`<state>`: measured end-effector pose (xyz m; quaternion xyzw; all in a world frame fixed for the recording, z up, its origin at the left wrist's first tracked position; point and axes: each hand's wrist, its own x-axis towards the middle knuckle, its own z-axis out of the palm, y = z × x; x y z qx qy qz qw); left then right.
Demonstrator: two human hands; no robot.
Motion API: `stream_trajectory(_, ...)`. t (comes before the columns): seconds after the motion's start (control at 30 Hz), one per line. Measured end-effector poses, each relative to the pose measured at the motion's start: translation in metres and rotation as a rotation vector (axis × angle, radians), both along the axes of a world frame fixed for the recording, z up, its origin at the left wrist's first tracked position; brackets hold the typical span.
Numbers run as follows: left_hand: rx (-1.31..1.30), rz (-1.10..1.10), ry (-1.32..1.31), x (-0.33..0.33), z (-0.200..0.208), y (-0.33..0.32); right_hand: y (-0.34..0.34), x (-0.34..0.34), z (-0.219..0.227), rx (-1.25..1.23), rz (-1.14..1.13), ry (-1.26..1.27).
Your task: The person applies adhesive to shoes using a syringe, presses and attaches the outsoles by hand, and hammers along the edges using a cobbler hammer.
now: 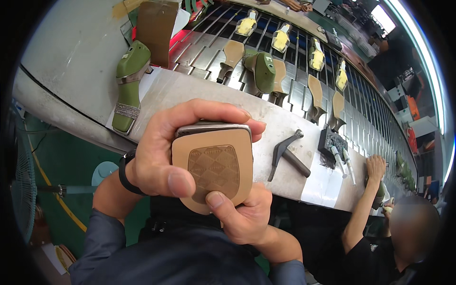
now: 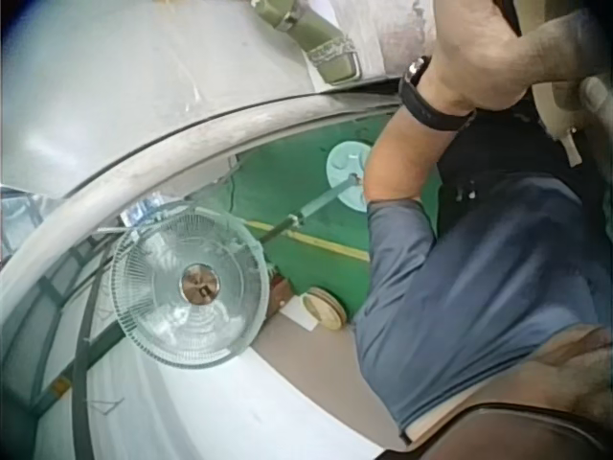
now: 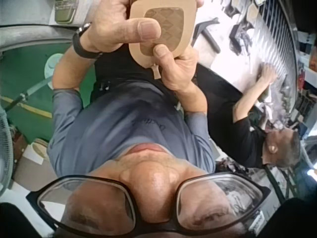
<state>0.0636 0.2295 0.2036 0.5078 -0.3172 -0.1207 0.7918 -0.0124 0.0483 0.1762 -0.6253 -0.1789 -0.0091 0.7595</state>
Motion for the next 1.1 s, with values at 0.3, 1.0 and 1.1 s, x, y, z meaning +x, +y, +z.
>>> stream_trajectory(0.3,-0.028,-0.026,0.003,-0.005,-0.002,-0.004,0.009,-0.006,-0.001,0.165,-0.038,0.114)
stream_trajectory(1.0,0.032,0.015,0.173,-0.019,0.026,0.001,0.003,-0.008,-0.01,0.055,-0.01,0.038)
stream_trajectory(1.1,0.079,0.009,0.211,-0.016,0.03,0.007,0.0,-0.01,-0.004,0.039,0.039,0.101)
